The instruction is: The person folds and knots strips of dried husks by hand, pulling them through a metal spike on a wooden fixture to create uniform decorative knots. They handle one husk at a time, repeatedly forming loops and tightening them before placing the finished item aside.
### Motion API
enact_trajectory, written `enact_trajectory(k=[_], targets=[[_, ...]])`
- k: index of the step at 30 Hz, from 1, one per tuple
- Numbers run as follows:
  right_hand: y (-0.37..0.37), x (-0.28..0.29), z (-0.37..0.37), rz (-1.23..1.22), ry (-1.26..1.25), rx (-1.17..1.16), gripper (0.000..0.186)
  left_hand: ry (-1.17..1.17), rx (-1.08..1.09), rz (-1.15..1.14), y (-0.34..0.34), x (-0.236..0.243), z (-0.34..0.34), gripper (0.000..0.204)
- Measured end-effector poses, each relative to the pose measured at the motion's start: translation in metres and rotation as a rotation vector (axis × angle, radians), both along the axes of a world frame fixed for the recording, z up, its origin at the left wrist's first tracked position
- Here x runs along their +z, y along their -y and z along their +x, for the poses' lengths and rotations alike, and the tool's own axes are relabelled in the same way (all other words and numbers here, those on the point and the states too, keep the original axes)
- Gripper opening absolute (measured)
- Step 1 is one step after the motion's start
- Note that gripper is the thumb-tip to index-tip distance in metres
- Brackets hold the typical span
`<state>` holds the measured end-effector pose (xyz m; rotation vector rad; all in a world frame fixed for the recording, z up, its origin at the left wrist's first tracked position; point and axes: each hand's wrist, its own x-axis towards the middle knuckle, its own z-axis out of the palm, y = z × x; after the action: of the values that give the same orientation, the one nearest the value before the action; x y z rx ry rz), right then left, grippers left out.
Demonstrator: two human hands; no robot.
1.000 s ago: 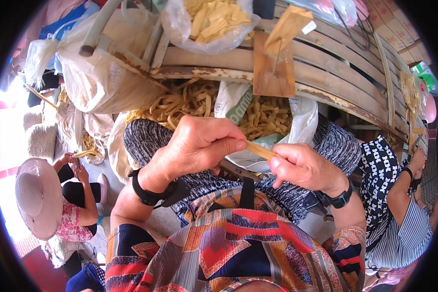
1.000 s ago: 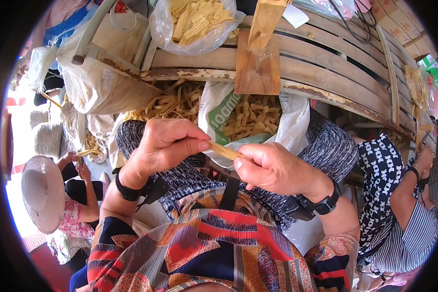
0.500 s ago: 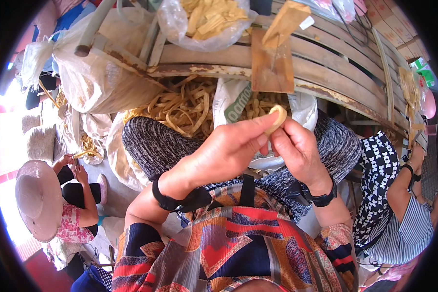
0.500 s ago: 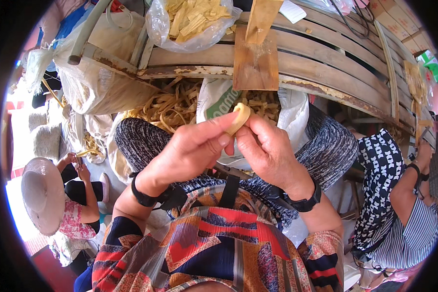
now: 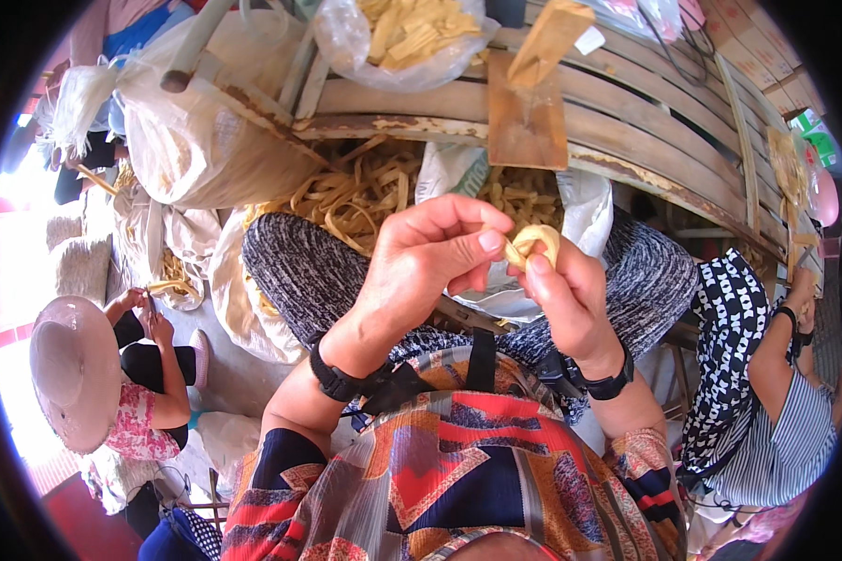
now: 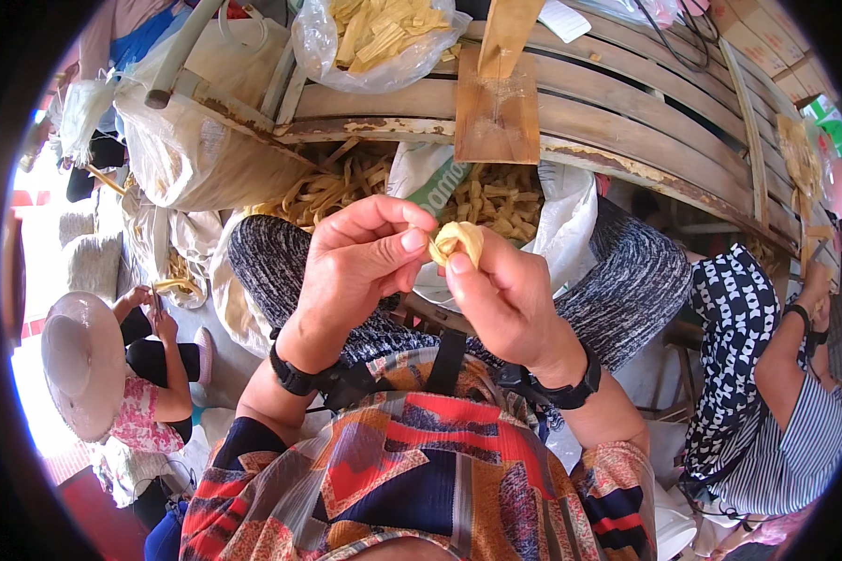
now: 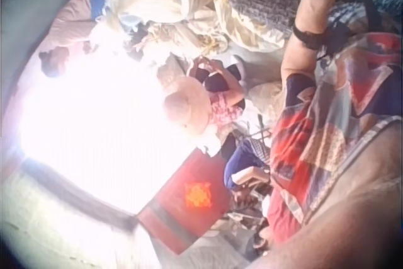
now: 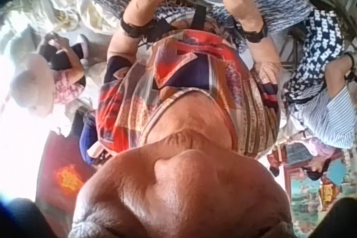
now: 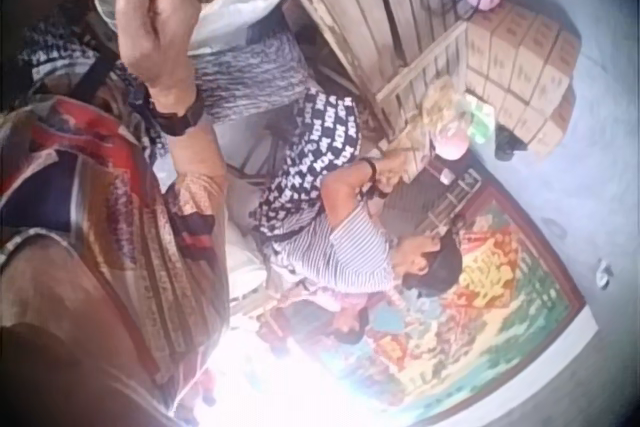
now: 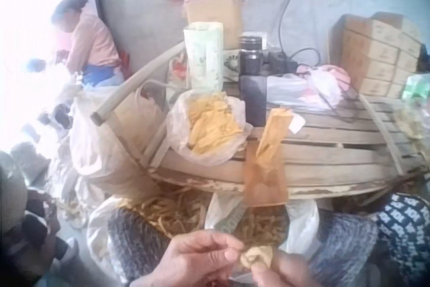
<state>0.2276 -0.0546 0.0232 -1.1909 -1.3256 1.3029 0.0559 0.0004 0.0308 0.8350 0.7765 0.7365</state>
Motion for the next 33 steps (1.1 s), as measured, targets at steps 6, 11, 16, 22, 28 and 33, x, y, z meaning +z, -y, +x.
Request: enact_trajectory(k=[6, 11, 16, 22, 28, 33], targets=[[-0.002, 0.002, -0.003, 0.017, -0.224, -0.187, 0.024, 0.06, 0.066, 0.006, 0.003, -0.01, -0.015, 0.011], [-0.006, -0.005, -0.006, 0.02, 0.0, -0.031, 0.03, 0.007, 0.121, 0.051, 0.002, -0.004, -0.023, 0.011], [-0.011, -0.01, -0.009, -0.025, 0.06, -0.067, 0.027, -0.068, 0.146, 0.117, -0.002, 0.0, -0.014, 0.011], [-0.01, -0.004, -0.006, -0.078, 0.014, 0.018, 0.024, -0.15, 0.091, 0.134, -0.009, -0.011, -0.01, 0.014], [-0.014, 0.006, -0.009, -0.103, 0.147, -0.012, 0.02, -0.169, 0.093, 0.142, -0.004, -0.01, -0.006, 0.013], [-0.008, -0.004, -0.007, -0.082, 0.026, -0.061, 0.016, -0.132, 0.116, 0.131, -0.007, -0.009, -0.005, 0.012]])
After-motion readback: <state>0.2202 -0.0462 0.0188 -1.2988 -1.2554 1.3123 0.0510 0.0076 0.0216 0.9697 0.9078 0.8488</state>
